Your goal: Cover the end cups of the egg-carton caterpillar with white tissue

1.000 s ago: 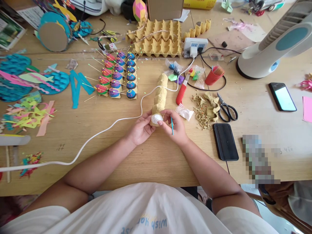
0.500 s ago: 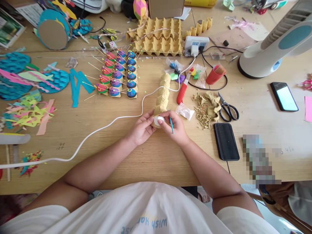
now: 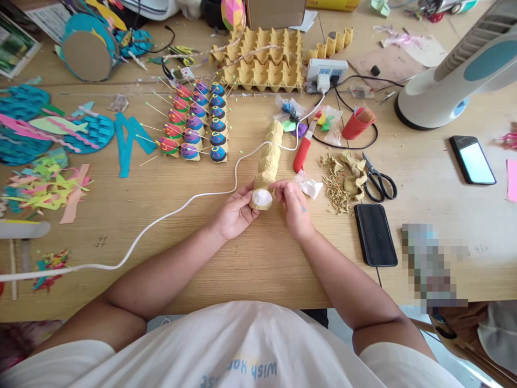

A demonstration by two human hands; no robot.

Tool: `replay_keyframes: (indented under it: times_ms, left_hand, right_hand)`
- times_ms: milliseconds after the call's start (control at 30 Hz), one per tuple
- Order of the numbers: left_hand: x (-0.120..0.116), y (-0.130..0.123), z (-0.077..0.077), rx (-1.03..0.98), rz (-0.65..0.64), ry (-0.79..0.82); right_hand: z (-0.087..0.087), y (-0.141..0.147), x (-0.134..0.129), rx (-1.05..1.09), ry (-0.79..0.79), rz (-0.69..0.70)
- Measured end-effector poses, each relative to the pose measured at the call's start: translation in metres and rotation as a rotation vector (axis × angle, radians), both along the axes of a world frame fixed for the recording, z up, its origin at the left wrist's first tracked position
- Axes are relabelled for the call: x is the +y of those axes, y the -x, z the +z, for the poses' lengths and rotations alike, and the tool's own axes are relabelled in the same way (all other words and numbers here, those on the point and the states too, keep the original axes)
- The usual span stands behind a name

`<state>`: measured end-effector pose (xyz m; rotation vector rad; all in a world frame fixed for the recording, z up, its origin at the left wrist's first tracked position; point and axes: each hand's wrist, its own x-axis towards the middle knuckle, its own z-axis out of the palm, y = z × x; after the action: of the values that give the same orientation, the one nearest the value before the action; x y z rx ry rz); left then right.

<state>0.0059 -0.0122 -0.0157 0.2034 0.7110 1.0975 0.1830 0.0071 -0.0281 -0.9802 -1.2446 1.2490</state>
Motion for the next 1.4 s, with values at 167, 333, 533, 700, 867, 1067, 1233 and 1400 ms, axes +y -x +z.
replay_keyframes:
  times_ms: [167, 333, 533, 700, 867, 1067, 1233, 1400]
  left_hand:
    - [0.001, 0.000, 0.000, -0.001, 0.003, 0.013]
    - [0.002, 0.001, -0.002, -0.012, -0.030, -0.020]
    - [0.002, 0.002, -0.006, -0.030, -0.057, -0.044]
    - [0.002, 0.002, -0.004, -0.089, -0.048, -0.021]
    - [0.001, 0.002, 0.001, -0.090, -0.033, 0.027]
    - [0.001, 0.001, 0.002, -0.081, -0.047, 0.025]
    - [0.001, 0.002, 0.004, -0.083, -0.040, 0.058]
    - [0.000, 0.003, 0.003, -0.056, -0.076, -0.029]
  right_hand:
    - [0.004, -0.002, 0.004, 0.201, -0.016, -0.048]
    - [0.012, -0.007, -0.009, 0.078, -0.086, 0.108]
    - [0.018, -0.006, -0.011, -0.019, -0.151, 0.205]
    - [0.017, -0.010, 0.003, -0.118, -0.145, 0.119]
    - [0.011, -0.014, 0.009, -0.178, -0.255, 0.077]
    - [0.008, -0.010, 0.004, -0.256, -0.321, -0.013]
    - [0.007, -0.008, 0.003, -0.324, -0.351, -0.074]
    - [0.007, -0.009, 0.004, -0.273, -0.283, -0.060]
